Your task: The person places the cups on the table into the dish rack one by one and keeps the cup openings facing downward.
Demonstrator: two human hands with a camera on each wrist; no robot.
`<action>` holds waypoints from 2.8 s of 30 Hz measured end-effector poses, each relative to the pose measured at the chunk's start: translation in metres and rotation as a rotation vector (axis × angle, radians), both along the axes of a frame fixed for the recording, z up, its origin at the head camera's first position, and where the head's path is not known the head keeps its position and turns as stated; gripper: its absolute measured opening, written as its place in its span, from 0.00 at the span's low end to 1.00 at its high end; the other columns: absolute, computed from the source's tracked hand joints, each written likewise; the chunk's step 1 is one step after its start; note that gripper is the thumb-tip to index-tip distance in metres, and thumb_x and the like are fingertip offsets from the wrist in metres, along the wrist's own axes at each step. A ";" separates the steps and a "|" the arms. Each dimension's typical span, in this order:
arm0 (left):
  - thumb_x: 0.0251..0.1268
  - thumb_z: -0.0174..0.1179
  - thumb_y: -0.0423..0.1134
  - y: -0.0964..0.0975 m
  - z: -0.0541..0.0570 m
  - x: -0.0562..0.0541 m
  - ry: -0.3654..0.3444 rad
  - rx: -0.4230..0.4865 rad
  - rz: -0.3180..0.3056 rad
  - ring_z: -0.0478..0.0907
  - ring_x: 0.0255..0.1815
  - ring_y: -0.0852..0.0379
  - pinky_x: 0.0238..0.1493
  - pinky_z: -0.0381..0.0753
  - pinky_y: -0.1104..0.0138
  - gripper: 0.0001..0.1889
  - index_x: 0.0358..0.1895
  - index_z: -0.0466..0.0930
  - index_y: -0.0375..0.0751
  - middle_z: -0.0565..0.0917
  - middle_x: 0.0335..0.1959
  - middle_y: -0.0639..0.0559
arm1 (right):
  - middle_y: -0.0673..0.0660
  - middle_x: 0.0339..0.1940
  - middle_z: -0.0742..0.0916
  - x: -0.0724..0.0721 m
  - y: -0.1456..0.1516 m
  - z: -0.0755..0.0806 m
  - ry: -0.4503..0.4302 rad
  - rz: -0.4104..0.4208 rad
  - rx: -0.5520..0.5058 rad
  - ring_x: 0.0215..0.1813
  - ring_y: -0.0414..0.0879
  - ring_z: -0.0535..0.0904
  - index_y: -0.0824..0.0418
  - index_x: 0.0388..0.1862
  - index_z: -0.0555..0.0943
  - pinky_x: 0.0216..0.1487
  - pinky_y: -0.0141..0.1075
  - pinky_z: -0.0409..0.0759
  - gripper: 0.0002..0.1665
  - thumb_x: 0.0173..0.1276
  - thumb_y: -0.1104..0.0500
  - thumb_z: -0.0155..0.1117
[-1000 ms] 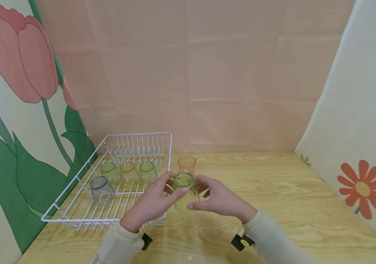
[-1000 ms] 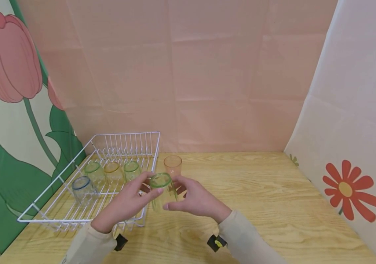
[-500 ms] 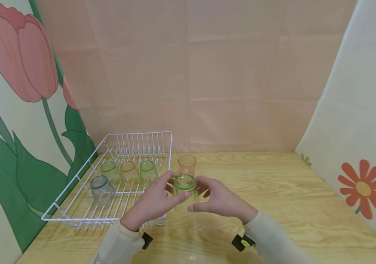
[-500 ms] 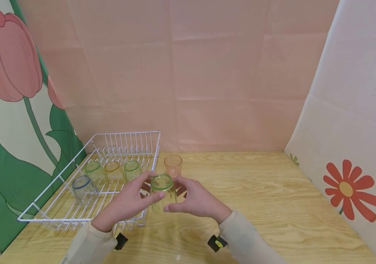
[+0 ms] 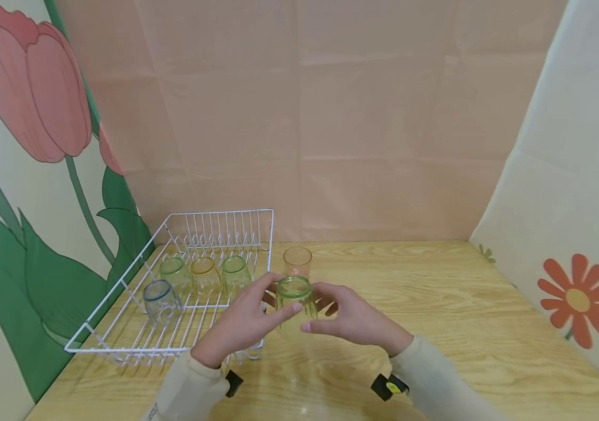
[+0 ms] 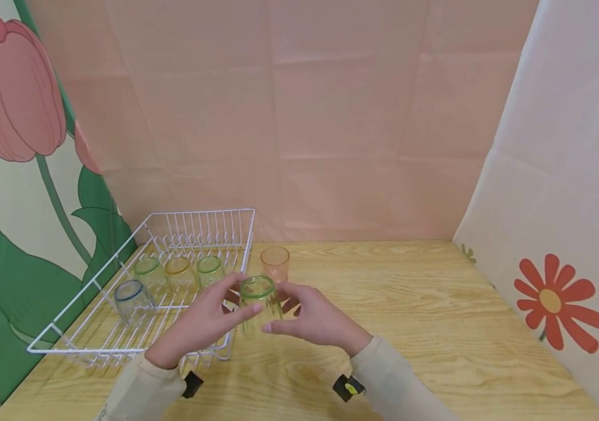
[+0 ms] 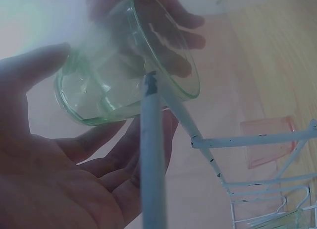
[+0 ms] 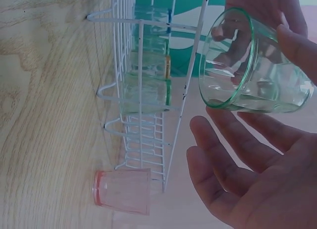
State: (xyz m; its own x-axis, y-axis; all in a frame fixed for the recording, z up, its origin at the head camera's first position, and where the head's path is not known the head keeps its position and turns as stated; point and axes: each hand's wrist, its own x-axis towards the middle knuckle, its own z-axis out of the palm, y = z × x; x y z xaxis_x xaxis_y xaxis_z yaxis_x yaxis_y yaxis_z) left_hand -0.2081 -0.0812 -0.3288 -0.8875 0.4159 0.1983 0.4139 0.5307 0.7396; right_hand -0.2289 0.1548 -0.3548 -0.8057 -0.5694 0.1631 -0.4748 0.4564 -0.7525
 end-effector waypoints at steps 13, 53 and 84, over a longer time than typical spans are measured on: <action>0.64 0.65 0.59 -0.010 0.006 0.003 0.005 0.041 0.099 0.79 0.51 0.52 0.40 0.81 0.59 0.28 0.63 0.74 0.52 0.81 0.52 0.53 | 0.52 0.55 0.85 -0.002 0.005 0.000 -0.005 0.004 -0.007 0.52 0.47 0.81 0.52 0.63 0.78 0.53 0.49 0.78 0.27 0.68 0.46 0.69; 0.63 0.63 0.55 -0.133 0.020 -0.058 -0.247 -0.486 0.357 0.65 0.13 0.59 0.15 0.72 0.67 0.40 0.63 0.65 0.22 0.76 0.50 0.27 | 0.52 0.51 0.86 -0.005 0.006 -0.007 -0.018 -0.030 -0.023 0.49 0.47 0.82 0.56 0.57 0.80 0.50 0.42 0.80 0.18 0.73 0.51 0.64; 0.57 0.69 0.58 -0.138 0.013 -0.062 -0.314 -0.514 0.319 0.64 0.14 0.61 0.18 0.69 0.70 0.24 0.23 0.76 0.40 0.80 0.22 0.46 | 0.56 0.49 0.86 -0.007 0.003 -0.008 -0.006 -0.025 0.006 0.46 0.48 0.82 0.60 0.54 0.81 0.45 0.39 0.81 0.16 0.73 0.53 0.64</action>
